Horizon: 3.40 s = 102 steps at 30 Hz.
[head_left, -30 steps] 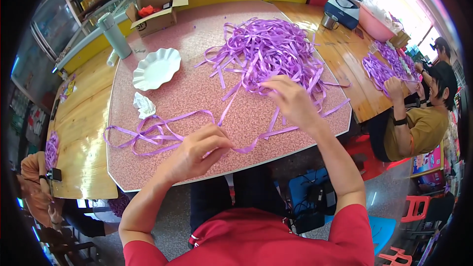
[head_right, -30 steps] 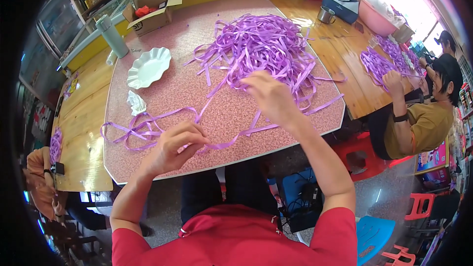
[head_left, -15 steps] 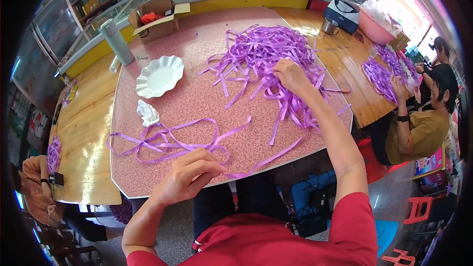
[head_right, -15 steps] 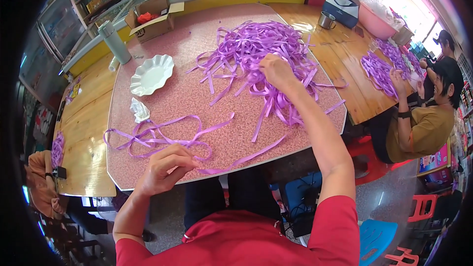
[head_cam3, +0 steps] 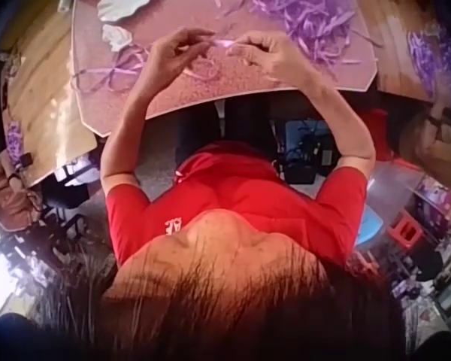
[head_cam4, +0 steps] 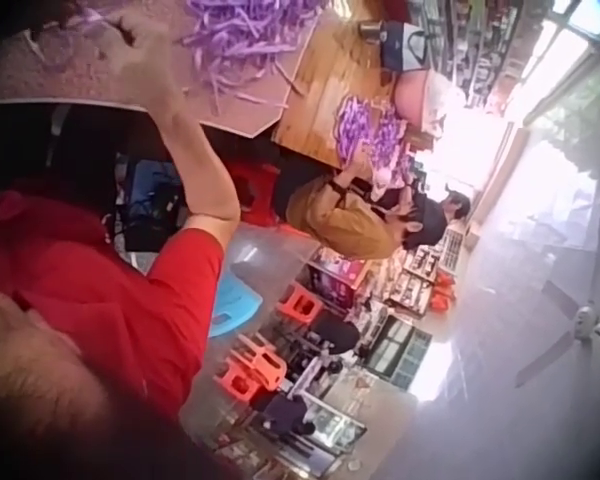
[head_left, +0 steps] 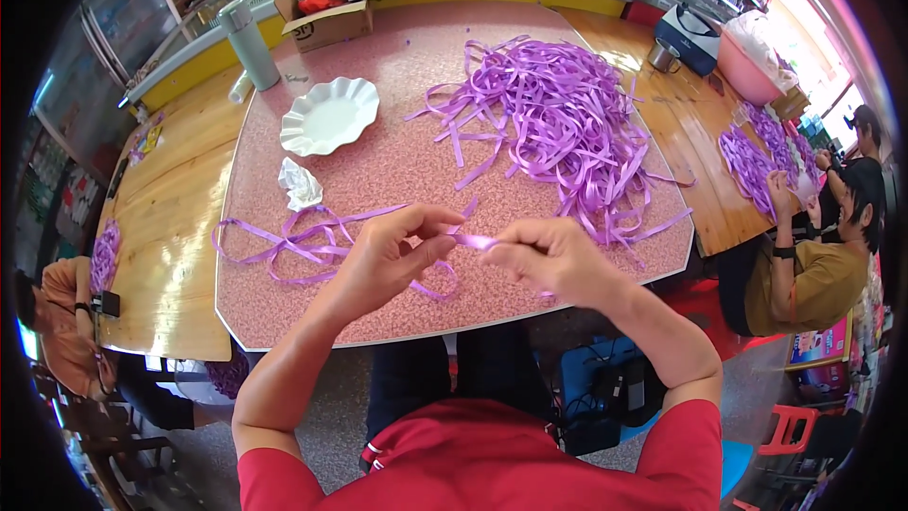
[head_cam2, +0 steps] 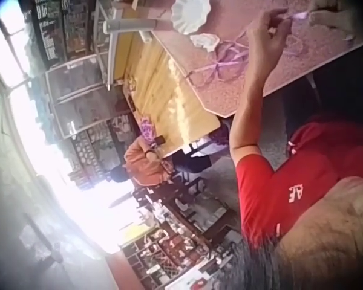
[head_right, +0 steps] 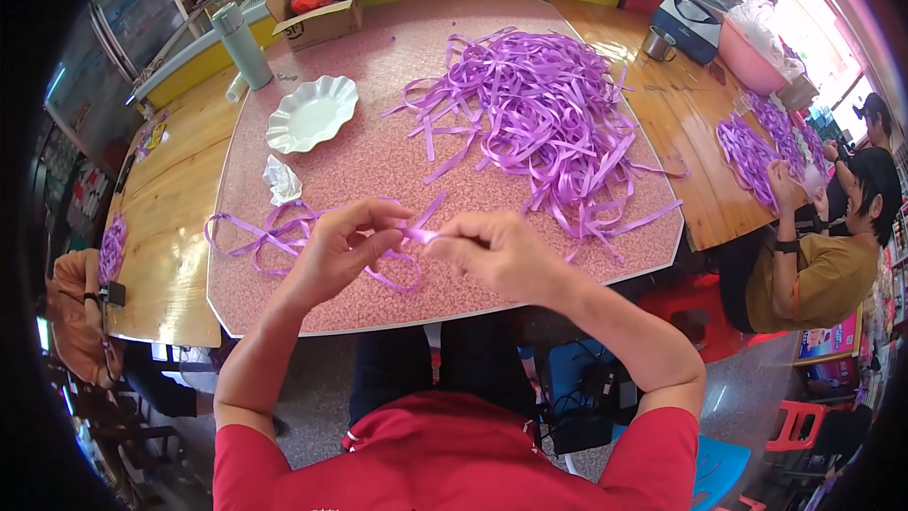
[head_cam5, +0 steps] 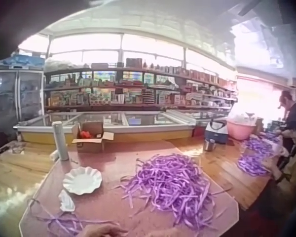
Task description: Processing and manipulating purple ribbons at a factory workbench.
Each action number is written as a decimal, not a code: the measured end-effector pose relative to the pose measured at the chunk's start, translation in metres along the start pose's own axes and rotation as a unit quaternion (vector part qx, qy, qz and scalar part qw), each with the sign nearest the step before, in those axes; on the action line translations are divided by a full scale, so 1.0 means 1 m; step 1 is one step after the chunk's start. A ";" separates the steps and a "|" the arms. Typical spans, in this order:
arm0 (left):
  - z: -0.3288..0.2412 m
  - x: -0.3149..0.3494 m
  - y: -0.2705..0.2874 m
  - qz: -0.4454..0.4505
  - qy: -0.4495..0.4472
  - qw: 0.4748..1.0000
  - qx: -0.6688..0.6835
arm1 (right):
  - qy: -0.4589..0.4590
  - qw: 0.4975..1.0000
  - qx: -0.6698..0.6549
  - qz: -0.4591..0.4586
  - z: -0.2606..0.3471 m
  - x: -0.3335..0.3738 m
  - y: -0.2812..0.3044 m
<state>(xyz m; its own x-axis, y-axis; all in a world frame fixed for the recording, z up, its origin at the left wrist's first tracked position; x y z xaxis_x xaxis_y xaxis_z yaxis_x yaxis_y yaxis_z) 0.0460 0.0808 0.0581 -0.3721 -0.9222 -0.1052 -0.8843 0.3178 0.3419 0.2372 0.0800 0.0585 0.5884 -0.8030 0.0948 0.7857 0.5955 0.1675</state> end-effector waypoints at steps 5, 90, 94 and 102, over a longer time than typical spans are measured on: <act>0.031 0.008 0.007 0.082 0.135 0.986 0.052 | 0.093 0.993 0.039 -0.057 0.014 0.011 0.048; 0.040 0.018 -0.037 0.066 0.088 0.945 0.309 | 0.044 0.981 -0.174 -0.069 -0.024 -0.015 -0.001; 0.040 0.021 -0.038 0.022 0.066 0.873 0.482 | 0.009 0.959 -0.264 -0.102 -0.047 -0.018 -0.001; 0.041 0.019 -0.041 -0.096 0.049 0.872 0.477 | 0.199 0.963 -0.080 -0.166 -0.039 -0.014 -0.021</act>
<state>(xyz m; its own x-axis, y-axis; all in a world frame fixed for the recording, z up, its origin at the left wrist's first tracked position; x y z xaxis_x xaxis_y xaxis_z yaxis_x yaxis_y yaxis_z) 0.0631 0.0590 0.0039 -0.2077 -0.9779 0.0220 -0.7772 0.1513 -0.6108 0.2197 0.0792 0.0151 0.3019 -0.8955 -0.3270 0.9435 0.3299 -0.0324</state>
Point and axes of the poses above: each hand's wrist, its own x-axis away from the middle knuckle, its own y-axis out of the back of the hand, z = x × y, the point moved 6 cm from there along -x, towards the middle knuckle, and after that the axes turned 6 degrees about y, right-handed, at the moved point
